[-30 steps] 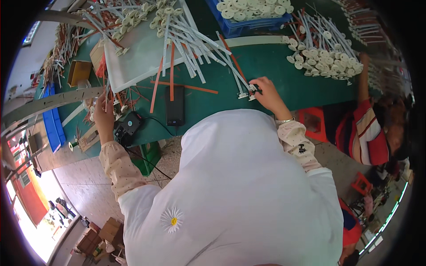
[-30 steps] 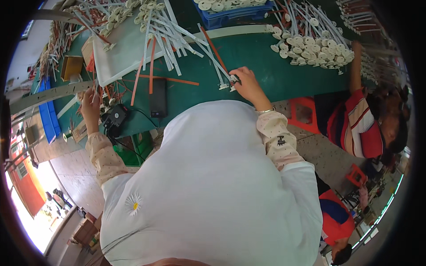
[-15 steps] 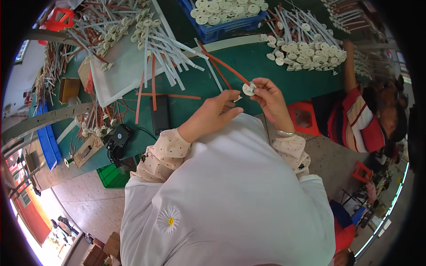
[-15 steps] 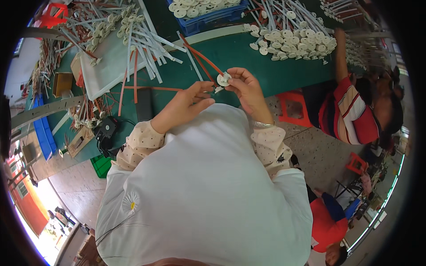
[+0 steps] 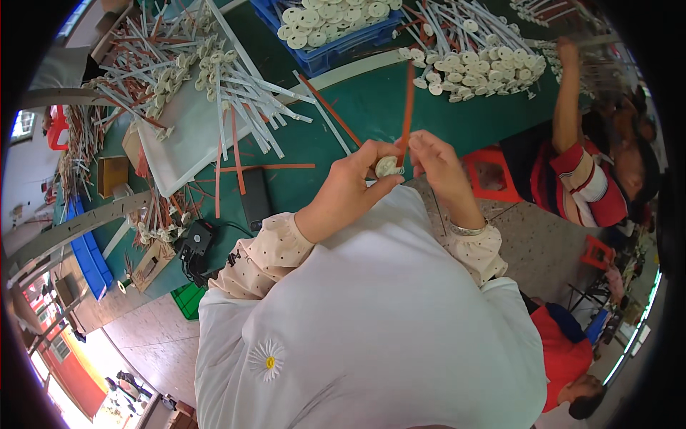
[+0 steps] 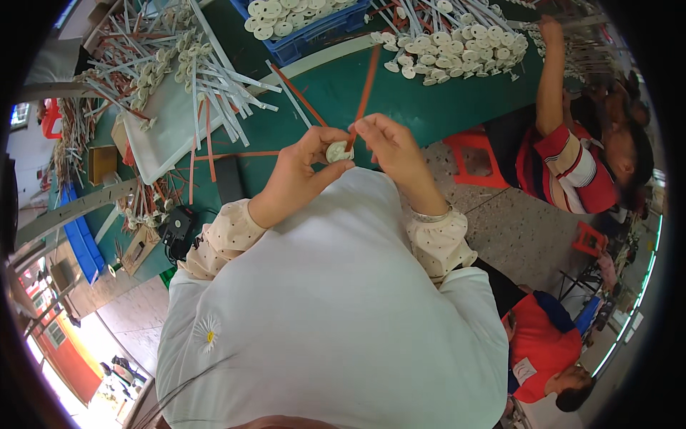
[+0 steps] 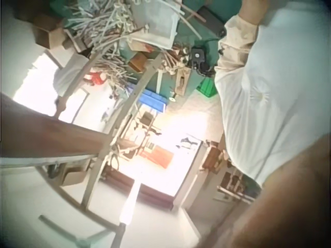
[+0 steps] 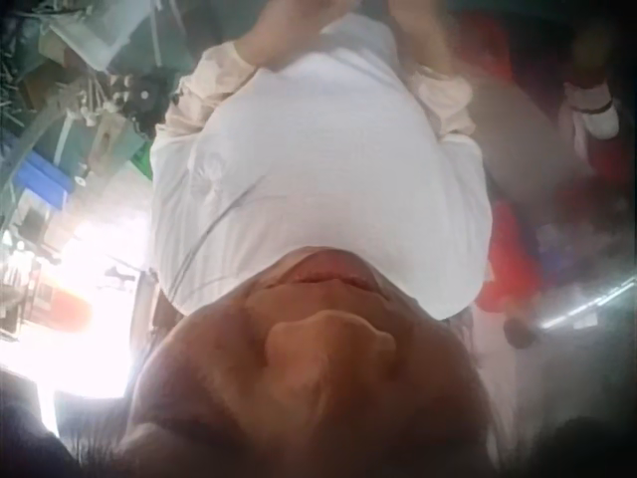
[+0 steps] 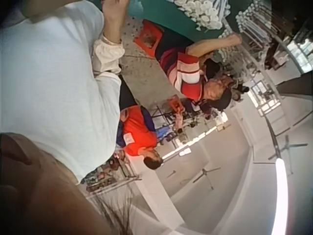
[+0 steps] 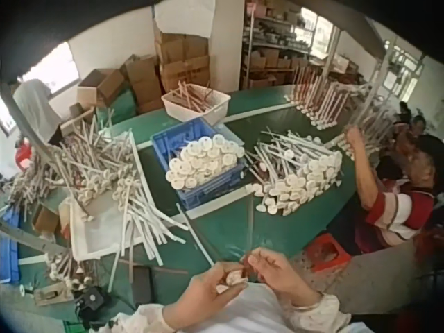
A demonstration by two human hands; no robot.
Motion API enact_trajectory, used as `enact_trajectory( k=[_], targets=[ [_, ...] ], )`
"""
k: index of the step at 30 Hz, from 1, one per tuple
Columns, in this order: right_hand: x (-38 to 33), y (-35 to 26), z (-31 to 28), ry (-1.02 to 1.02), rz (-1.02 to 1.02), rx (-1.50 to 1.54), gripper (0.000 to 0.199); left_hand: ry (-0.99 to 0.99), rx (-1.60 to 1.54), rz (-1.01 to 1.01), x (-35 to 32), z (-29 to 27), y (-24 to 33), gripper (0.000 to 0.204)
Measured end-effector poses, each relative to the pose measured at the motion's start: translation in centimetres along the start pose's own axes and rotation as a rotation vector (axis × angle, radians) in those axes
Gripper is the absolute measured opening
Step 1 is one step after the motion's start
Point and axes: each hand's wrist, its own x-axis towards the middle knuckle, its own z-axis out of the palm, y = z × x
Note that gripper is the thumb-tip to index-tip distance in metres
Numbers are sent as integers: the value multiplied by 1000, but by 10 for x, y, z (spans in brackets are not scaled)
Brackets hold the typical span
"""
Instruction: The person assembles light fixtures by connecting LED strips to circular plastic bases by hand and placing the assembled pieces onto the workbench.
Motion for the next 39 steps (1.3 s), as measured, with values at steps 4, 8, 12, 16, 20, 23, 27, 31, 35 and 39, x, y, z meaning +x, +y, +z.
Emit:
enact_trajectory(
  k=[4, 8, 12, 16, 20, 23, 27, 31, 35, 39],
  targets=[
    [12, -6, 18, -138, 88, 59, 18, 18, 211, 14, -6, -5, 6, 41],
    [11, -25, 30, -70, -73, 306, 21, 68, -52, -30, -8, -10, 3, 41],
    [12, -42, 37, -105, -189, 338, 20, 76, -585, -169, -7, -23, 0, 36],
    [11, -61, 41, -145, -330, 303, 20, 78, -808, -128, -9, -24, 2, 38],
    [9, -71, 40, -200, -371, 220, 17, 66, -971, -151, -10, -26, 2, 39],
    [11, -69, 43, -252, -465, 234, 14, 59, -1096, -173, -7, -24, 5, 35],
    [14, -64, 36, -299, -521, 244, 18, -15, -1205, -211, -5, -28, 9, 32],
    [15, -68, 33, -299, -525, 208, 23, -7, -1065, -115, -7, -24, 1, 36],
    [18, -66, 30, -309, -553, 89, 20, 86, -1059, -79, -8, -24, 6, 34],
    [18, -68, 32, -309, -547, 59, 18, 99, -1217, -185, -10, -32, 7, 26]
  ],
)
